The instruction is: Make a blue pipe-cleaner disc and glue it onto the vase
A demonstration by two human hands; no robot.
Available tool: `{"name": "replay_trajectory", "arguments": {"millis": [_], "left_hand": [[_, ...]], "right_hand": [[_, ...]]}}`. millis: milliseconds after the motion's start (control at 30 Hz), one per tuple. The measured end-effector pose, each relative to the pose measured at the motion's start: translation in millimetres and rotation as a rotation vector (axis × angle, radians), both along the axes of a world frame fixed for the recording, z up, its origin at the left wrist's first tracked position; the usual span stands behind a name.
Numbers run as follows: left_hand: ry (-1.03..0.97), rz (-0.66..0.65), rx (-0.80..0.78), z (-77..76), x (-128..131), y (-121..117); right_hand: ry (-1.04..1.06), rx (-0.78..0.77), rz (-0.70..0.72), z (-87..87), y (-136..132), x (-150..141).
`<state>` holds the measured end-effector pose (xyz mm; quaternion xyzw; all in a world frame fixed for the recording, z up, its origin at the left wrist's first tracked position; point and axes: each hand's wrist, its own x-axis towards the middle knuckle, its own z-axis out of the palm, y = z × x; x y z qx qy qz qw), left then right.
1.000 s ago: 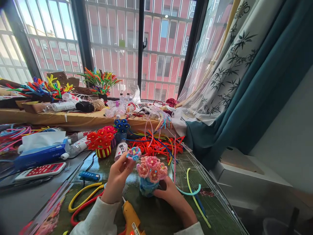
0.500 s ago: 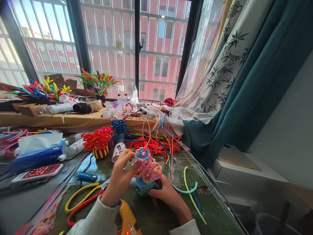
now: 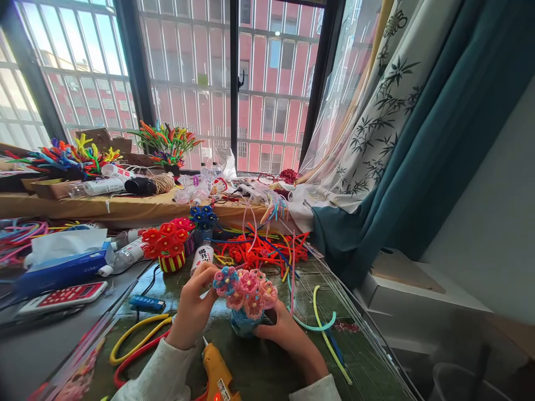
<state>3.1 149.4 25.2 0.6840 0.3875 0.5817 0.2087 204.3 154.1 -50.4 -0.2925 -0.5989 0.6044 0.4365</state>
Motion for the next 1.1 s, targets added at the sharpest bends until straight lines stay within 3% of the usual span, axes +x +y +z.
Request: {"name": "replay_trajectory", "arguments": {"millis": [467,733,1100], "left_hand": [[-0.014,-0.006,-0.005,-1.6,0.6,8.8],[-0.063,0.021,-0.06,-6.4,2.8,7.7],[-0.166,0.11,-0.234,-20.4,-11.2,3.5]], "right_hand": [[0.001,0.017,-0.016,4.8,-2.3,-2.7],[-0.019,-0.029,-0.053,-2.7,-2.8,-0.4],[-0.009,-0.041,-0.078,-2.1,-2.6,-0.6]]}}
